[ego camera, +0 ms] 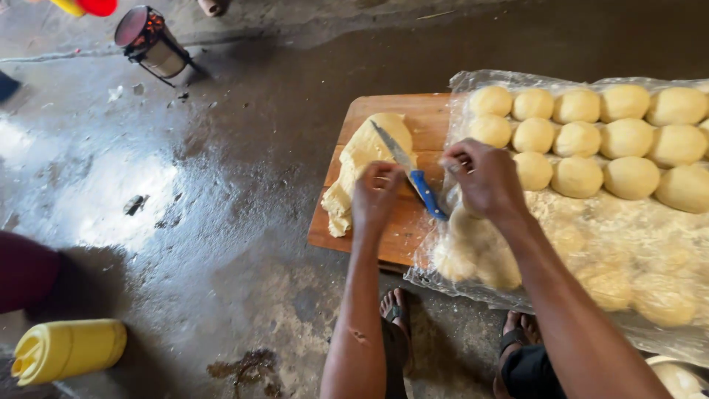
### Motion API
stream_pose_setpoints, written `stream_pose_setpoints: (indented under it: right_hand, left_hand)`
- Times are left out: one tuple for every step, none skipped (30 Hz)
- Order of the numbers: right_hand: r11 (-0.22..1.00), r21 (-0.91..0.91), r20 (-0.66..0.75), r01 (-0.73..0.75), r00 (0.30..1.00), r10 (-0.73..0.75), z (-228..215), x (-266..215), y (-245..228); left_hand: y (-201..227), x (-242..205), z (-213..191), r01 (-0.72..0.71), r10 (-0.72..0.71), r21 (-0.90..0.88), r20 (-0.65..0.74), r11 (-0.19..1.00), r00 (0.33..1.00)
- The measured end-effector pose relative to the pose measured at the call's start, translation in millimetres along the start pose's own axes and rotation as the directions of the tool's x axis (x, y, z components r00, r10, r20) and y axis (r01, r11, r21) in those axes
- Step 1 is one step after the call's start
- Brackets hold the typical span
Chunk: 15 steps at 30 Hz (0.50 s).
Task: Cutting pieces of dough from a large mass and rolling them into uniform balls by hand
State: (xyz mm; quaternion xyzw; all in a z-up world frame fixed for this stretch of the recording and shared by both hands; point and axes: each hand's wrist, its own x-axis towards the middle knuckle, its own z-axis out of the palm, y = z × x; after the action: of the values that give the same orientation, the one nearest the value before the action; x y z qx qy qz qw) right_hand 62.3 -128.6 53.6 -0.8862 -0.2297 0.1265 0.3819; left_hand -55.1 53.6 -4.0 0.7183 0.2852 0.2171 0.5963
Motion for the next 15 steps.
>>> stream_pose_setpoints:
  right_hand:
    - [0.995,-0.101,0.05,0.016,0.999,-0.011,11,-4,-10]
    - [0.995,-0.097,0.06,0.015,0.998,-0.009,20,-12,-29]
    - [0.987,-0.158,0.144,0.027,0.99,-0.004,26,-18,-47]
    - [0.975,-0.217,0.227,0.045,0.974,0.006,31,-24,-65]
    - [0.975,-0.22,0.218,0.035,0.976,0.014,36,-23,-62]
    - [0.966,-0.254,0.192,0.056,0.981,-0.006,41,-23,-59]
    - [0.955,-0.285,0.166,0.078,0.986,-0.032,47,-21,-58]
    - [0.956,-0.283,0.155,0.071,0.987,-0.027,58,-15,-52]
    - [0.937,-0.331,0.132,0.115,0.989,-0.074,70,-11,-48]
    - [0.912,-0.379,0.11,0.156,0.986,-0.123,83,-7,-44]
    - [0.912,-0.382,0.112,0.152,0.987,-0.118,90,-3,-32]
    - [0.899,-0.402,0.134,0.171,0.983,-0.126,97,2,-19]
    - [0.888,-0.423,0.151,0.179,0.981,-0.125,101,5,-4]
    - [0.889,-0.427,0.147,0.165,0.983,-0.111,96,-2,-11]
    - [0.913,-0.391,0.125,0.117,0.989,-0.074,93,-7,-21]
  left_hand:
    - [-16,6,-16,-0.088,0.112,0.136,-0.176,0.987,0.978]
    - [-33,9,-39,-0.079,0.104,0.142,-0.18,0.987,0.978]
    - [-49,15,-60,-0.084,0.172,0.281,-0.305,0.956,0.937]
    - [-63,21,-80,-0.07,0.255,0.414,-0.412,0.908,0.875]
    - [-68,17,-86,-0.077,0.256,0.411,-0.402,0.908,0.879]
    - [-73,12,-93,-0.017,0.193,0.444,-0.355,0.896,0.915]
    - [-77,10,-102,0.037,0.131,0.483,-0.31,0.875,0.942]
    - [-82,14,-101,0.027,0.137,0.484,-0.3,0.875,0.944]
    - [-88,14,-103,-0.015,0.15,0.474,-0.247,0.881,0.957]
    - [-95,14,-106,-0.057,0.163,0.461,-0.193,0.885,0.968]
    - [-90,11,-111,-0.054,0.158,0.459,-0.191,0.887,0.969]
    - [-87,9,-115,-0.008,0.104,0.474,-0.176,0.88,0.979]
    - [-82,9,-117,0.032,0.048,0.49,-0.15,0.871,0.988]
    - [-77,6,-116,0.03,0.042,0.489,-0.137,0.872,0.99]
    - [-72,1,-118,0.007,0.058,0.472,-0.122,0.881,0.991]
